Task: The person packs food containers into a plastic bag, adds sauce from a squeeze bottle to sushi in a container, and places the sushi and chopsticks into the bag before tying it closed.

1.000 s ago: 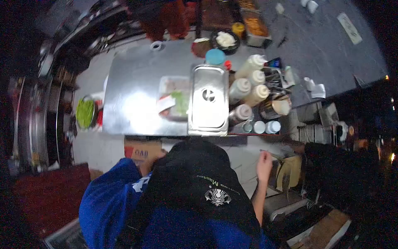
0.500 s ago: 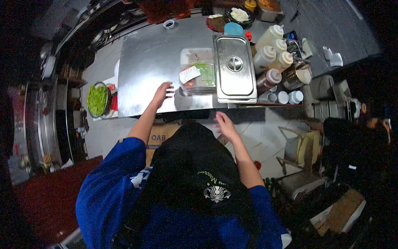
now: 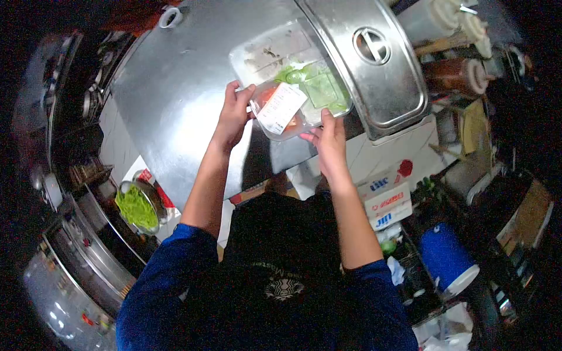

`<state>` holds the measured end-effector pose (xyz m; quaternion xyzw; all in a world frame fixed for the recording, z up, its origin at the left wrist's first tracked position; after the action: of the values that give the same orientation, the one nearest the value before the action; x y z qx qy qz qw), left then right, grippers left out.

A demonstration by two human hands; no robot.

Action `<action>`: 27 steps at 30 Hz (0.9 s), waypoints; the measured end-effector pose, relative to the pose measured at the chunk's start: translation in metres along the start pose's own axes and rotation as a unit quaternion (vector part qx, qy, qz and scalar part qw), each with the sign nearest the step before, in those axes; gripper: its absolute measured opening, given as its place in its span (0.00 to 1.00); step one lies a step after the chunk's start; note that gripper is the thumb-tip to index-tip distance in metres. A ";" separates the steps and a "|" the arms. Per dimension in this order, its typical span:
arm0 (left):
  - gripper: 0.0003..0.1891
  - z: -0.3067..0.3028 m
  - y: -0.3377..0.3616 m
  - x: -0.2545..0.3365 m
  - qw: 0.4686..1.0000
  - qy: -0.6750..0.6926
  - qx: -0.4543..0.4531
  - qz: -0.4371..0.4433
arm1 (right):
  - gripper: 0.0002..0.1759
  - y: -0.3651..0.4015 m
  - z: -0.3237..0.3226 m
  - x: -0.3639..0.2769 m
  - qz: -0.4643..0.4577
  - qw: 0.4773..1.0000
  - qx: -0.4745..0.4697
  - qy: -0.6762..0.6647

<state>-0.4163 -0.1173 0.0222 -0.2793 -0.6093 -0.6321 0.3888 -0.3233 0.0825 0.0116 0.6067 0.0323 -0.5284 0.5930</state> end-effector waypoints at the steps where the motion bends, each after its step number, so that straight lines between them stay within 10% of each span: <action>1: 0.26 0.001 0.000 0.006 0.999 -0.034 0.018 -0.008 | 0.28 0.001 0.003 -0.004 -0.001 1.000 -0.006 0.004; 27: 0.18 -0.081 0.036 -0.004 0.991 0.059 0.102 0.062 | 0.31 0.020 0.069 0.014 -0.044 0.986 -0.004 0.162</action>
<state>-0.3747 -0.1955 0.0306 -0.2373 -0.6284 -0.5568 0.4887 -0.3456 0.0158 0.0335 0.6794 0.1567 -0.4488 0.5589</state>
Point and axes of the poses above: each hand's wrist, its own y-axis away from the middle knuckle, its own z-axis out of the palm, x = y × z, the point moved 3 cm from there along -y, towards the middle knuckle, and after that the axes turned 9 degrees about x, right-handed, at the moved point
